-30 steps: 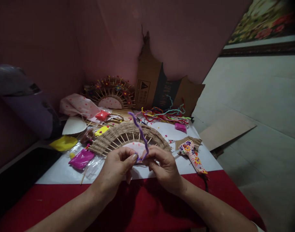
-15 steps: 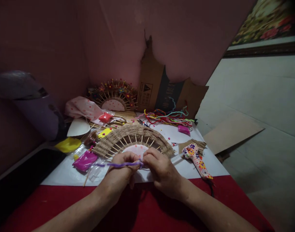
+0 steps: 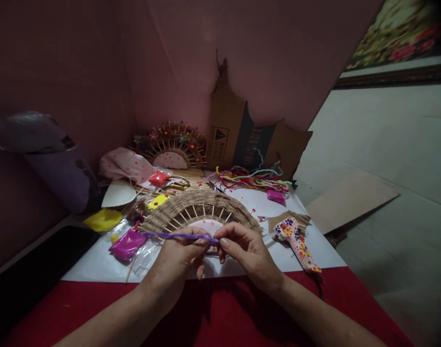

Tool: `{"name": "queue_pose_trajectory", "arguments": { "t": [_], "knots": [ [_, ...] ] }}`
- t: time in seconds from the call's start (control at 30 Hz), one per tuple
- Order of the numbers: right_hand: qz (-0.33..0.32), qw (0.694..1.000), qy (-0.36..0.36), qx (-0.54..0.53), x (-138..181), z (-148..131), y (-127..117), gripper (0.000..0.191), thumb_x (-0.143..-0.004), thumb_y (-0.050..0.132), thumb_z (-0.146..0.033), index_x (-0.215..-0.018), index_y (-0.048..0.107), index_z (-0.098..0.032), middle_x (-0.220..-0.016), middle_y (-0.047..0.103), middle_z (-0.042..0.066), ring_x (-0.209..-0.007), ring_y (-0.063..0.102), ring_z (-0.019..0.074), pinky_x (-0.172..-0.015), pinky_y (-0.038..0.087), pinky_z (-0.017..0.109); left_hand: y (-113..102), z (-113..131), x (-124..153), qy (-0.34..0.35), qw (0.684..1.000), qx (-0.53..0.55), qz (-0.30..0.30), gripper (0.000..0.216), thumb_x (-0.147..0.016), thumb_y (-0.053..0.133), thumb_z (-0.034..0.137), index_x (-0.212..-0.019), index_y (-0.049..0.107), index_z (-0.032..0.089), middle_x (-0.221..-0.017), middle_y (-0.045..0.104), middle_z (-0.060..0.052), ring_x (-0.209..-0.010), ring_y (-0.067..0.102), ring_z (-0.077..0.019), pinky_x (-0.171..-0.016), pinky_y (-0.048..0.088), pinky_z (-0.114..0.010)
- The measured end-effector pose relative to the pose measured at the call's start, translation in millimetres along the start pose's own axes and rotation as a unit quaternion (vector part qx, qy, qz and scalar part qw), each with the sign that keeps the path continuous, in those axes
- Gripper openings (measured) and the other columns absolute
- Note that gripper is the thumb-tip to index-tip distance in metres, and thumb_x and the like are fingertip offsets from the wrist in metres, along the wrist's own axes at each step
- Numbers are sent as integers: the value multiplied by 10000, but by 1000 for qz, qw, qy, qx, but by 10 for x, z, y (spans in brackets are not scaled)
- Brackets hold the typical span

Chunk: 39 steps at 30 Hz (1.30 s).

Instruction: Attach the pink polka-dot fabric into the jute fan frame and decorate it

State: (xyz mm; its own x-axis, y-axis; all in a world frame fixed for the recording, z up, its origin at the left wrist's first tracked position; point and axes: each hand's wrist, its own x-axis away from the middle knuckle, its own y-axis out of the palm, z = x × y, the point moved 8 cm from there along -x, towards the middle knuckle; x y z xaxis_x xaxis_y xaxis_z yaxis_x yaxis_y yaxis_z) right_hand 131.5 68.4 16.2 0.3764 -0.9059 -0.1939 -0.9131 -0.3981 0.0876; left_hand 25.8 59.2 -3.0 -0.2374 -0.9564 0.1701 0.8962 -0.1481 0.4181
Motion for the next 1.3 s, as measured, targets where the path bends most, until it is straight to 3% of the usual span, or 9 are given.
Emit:
{"name": "queue_pose_trajectory", "arguments": {
  "t": [0.37,0.6,0.8,1.1,1.3],
  "knots": [
    [18,998,39,-40,-19,69,-36,166,-733,689,-281,-720,612,-134,-589,542,-36,-496,473,48,-507,374,190,34,-5,8,15,999,-12,-26,36,-681,654,157,-667,628,136,-537,603,11,-366,457,-45,-337,355,-137],
    [-6,995,70,-67,-30,133,-11,214,-720,702,-322,-709,607,-131,-611,547,-30,-501,468,48,-492,361,188,36,-8,42,4,1000,-19,-5,125,-635,698,195,-645,584,147,-472,564,39,-346,462,-60,-336,359,-155],
    [15,996,80,-43,-6,128,-24,231,-678,735,-323,-683,599,-137,-590,543,-36,-470,441,43,-465,347,187,-4,-24,32,2,999,-36,14,147,-600,705,190,-625,568,144,-441,555,41,-285,448,-58,-320,303,-154],
    [29,993,75,-91,-19,154,-44,257,-766,648,-390,-749,573,-145,-630,586,-18,-474,488,54,-464,405,187,77,22,53,-17,1000,2,-20,75,-665,656,177,-700,646,111,-671,672,-58,-426,512,-67,-396,393,-162],
    [-13,979,131,-156,6,188,32,220,-700,723,-297,-715,586,-126,-628,593,-18,-468,494,41,-461,405,167,72,12,45,-13,1000,-11,-15,158,-636,714,245,-679,613,132,-582,659,-47,-434,551,-109,-370,387,-172]
  ]
}}
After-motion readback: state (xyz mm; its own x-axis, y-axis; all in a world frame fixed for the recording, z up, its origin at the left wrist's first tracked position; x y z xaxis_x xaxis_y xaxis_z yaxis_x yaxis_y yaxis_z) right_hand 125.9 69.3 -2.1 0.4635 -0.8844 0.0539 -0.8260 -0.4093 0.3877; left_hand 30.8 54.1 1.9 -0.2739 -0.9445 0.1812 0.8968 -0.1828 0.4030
